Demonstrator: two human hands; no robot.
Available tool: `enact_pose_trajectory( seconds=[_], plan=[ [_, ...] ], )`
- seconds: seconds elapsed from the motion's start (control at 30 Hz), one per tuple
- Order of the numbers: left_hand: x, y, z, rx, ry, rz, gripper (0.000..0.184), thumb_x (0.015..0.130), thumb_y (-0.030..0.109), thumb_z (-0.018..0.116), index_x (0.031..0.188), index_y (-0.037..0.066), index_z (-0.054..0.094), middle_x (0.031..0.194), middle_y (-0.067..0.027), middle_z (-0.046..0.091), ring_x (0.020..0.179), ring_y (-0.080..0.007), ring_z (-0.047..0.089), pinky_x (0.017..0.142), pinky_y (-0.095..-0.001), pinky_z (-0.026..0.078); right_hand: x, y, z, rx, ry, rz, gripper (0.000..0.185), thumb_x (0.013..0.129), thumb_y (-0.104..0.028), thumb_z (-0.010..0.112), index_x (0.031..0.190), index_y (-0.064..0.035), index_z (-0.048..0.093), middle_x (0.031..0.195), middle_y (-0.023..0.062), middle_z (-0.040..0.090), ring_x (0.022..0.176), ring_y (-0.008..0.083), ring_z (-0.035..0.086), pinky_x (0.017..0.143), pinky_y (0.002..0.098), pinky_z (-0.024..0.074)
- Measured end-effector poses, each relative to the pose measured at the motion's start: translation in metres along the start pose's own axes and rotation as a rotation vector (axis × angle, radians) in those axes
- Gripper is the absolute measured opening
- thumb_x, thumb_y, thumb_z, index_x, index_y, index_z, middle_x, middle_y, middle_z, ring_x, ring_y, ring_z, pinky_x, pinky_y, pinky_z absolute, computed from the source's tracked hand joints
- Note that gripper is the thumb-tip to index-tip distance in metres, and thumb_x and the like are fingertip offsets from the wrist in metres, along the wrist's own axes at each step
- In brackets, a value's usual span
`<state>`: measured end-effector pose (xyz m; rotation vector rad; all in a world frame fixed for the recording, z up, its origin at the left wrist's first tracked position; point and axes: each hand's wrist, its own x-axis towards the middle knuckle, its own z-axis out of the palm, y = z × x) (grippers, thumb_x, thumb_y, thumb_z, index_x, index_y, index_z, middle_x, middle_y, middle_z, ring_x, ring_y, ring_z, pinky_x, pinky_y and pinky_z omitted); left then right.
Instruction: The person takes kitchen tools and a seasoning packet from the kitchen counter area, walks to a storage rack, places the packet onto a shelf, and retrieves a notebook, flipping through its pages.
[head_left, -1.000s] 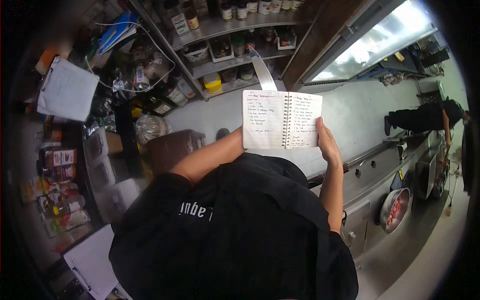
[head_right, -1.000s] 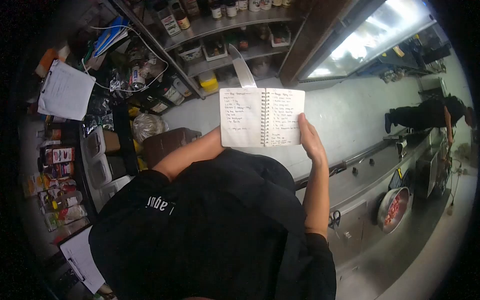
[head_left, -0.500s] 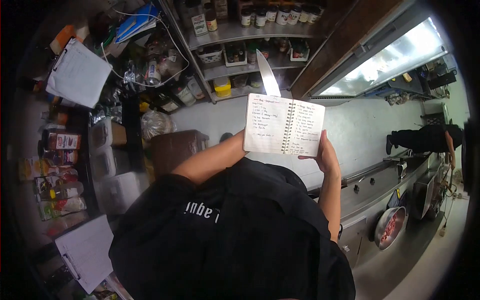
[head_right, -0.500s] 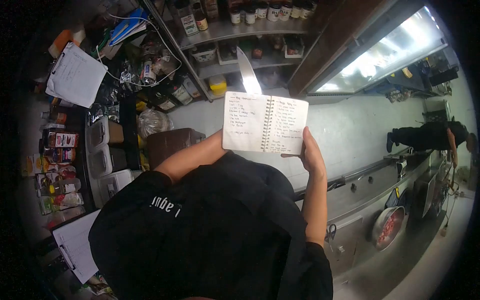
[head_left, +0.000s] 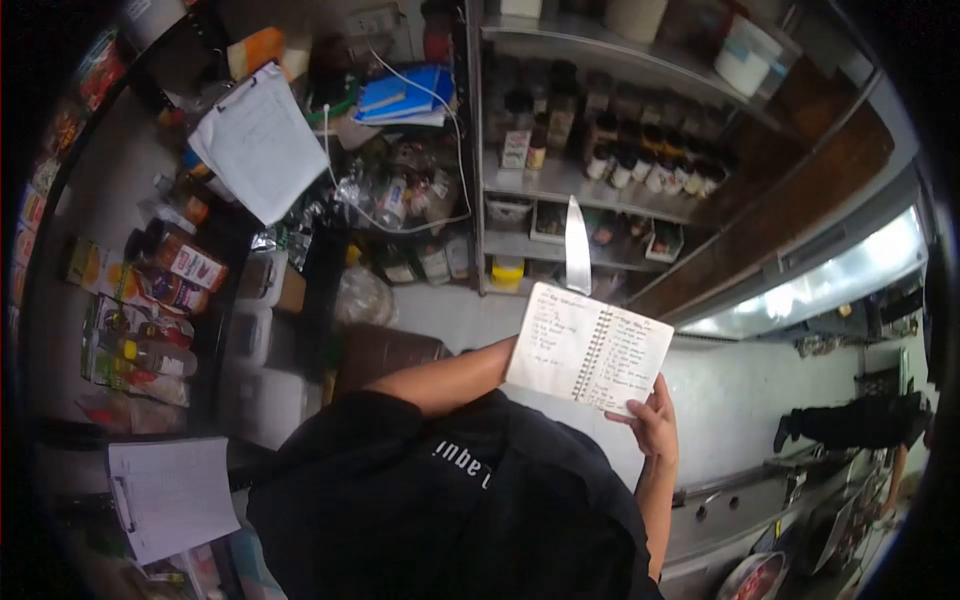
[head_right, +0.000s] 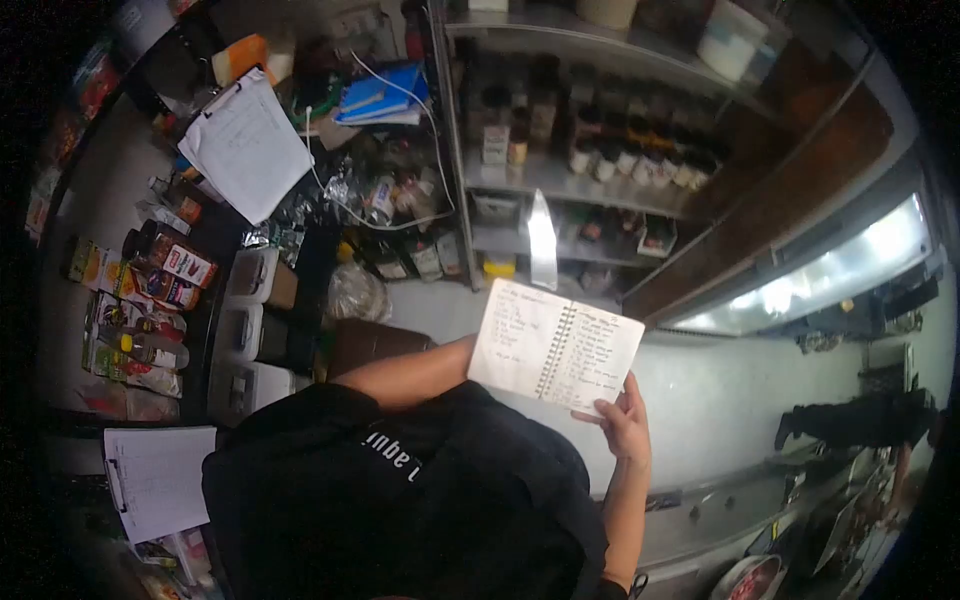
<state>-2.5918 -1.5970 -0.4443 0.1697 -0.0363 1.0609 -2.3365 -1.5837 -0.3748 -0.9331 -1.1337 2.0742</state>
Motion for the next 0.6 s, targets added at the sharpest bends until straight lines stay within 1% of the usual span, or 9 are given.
enact_pose_trajectory(
  seconds=[0.17, 0.3, 0.33, 0.4, 0.43, 0.5, 0.53, 0.57, 0.6],
  plan=[
    [-0.048, 0.090, -0.005, 0.407, 0.373, 0.259, 0.054, 0.099, 0.038, 0.040, 0.135, -0.001, 0.045, 0.135, -0.0168, 0.052, 0.120, -0.0301, 0.054, 0.100, -0.0430, 0.045, 0.061, -0.032, 0.063, -0.060, -0.146, -0.032, 0.067, 0.084, 0.006, 0.055, 0.143, -0.0040, 0.026, 0.129, 0.0203, 0.054, 0.108, 0.0346, 0.062, 0.078, 0.0448, 0.0605],
    [-0.118, 0.168, 0.010, 0.602, 0.616, 0.588, 0.054, 0.099, 0.038, 0.041, 0.135, -0.002, 0.045, 0.133, -0.0168, 0.053, 0.118, -0.0300, 0.056, 0.099, -0.0423, 0.046, 0.135, -0.057, 0.129, -0.193, -0.312, -0.108, 0.060, 0.090, 0.009, 0.045, 0.145, -0.0056, 0.026, 0.135, 0.0158, 0.048, 0.117, 0.0287, 0.056, 0.089, 0.0437, 0.0563],
    [-0.131, 0.184, 0.032, 0.507, 0.505, 0.658, 0.045, 0.098, 0.027, 0.045, 0.132, -0.003, 0.048, 0.128, -0.0171, 0.057, 0.113, -0.0280, 0.059, 0.096, -0.0406, 0.049, 0.158, -0.057, 0.145, -0.203, -0.348, -0.115, 0.060, 0.092, 0.007, 0.045, 0.146, -0.0063, 0.025, 0.134, 0.0147, 0.048, 0.117, 0.0279, 0.055, 0.090, 0.0430, 0.0553],
    [-0.165, 0.200, 0.066, 0.485, 0.674, 0.880, 0.039, 0.095, 0.013, 0.048, 0.131, -0.002, 0.048, 0.125, -0.0148, 0.059, 0.113, -0.0265, 0.059, 0.095, -0.0391, 0.050, 0.211, -0.050, 0.173, -0.221, -0.425, -0.089, 0.058, 0.094, 0.004, 0.045, 0.147, -0.0072, 0.024, 0.136, 0.0146, 0.046, 0.117, 0.0271, 0.055, 0.089, 0.0412, 0.0564],
    [-0.177, 0.212, 0.078, 0.697, 0.775, 1.007, 0.040, 0.095, 0.017, 0.049, 0.128, -0.005, 0.049, 0.123, -0.0168, 0.060, 0.110, -0.0271, 0.062, 0.094, -0.0402, 0.051, 0.228, -0.059, 0.201, -0.151, -0.468, -0.024, 0.058, 0.094, 0.004, 0.044, 0.146, -0.0073, 0.024, 0.137, 0.0156, 0.045, 0.118, 0.0286, 0.055, 0.088, 0.0416, 0.0571],
    [-0.193, 0.226, 0.124, 0.964, 0.858, 1.078, 0.045, 0.095, 0.021, 0.053, 0.133, -0.004, 0.045, 0.122, -0.0170, 0.060, 0.108, -0.0268, 0.063, 0.092, -0.0397, 0.052, 0.274, -0.053, 0.244, -0.067, -0.549, 0.042, 0.057, 0.093, 0.004, 0.045, 0.146, -0.0036, 0.024, 0.138, 0.0179, 0.044, 0.120, 0.0318, 0.053, 0.090, 0.0420, 0.0569],
    [-0.204, 0.239, 0.118, 1.015, 0.895, 1.107, 0.050, 0.096, 0.023, 0.053, 0.137, -0.001, 0.040, 0.124, -0.0181, 0.059, 0.110, -0.0274, 0.062, 0.090, -0.0395, 0.053, 0.294, -0.052, 0.265, -0.004, -0.587, 0.105, 0.058, 0.093, 0.004, 0.045, 0.146, -0.0034, 0.024, 0.138, 0.0181, 0.044, 0.121, 0.0328, 0.053, 0.090, 0.0431, 0.0566],
    [-0.222, 0.255, 0.110, 1.065, 0.941, 1.139, 0.055, 0.096, 0.026, 0.053, 0.141, 0.001, 0.034, 0.126, -0.0193, 0.058, 0.112, -0.0280, 0.061, 0.088, -0.0393, 0.054, 0.320, -0.043, 0.284, 0.055, -0.631, 0.151, 0.062, 0.092, 0.002, 0.047, 0.148, -0.0090, 0.022, 0.141, 0.0186, 0.042, 0.126, 0.0348, 0.048, 0.089, 0.0449, 0.0562],
    [-0.216, 0.266, 0.109, 1.065, 0.918, 1.142, 0.055, 0.096, 0.026, 0.053, 0.141, 0.001, 0.034, 0.126, -0.0193, 0.058, 0.112, -0.0280, 0.061, 0.088, -0.0393, 0.054, 0.327, -0.051, 0.286, 0.044, -0.625, 0.134, 0.062, 0.092, 0.002, 0.047, 0.148, -0.0090, 0.022, 0.141, 0.0186, 0.042, 0.126, 0.0348, 0.048, 0.089, 0.0449, 0.0562]
  ],
)
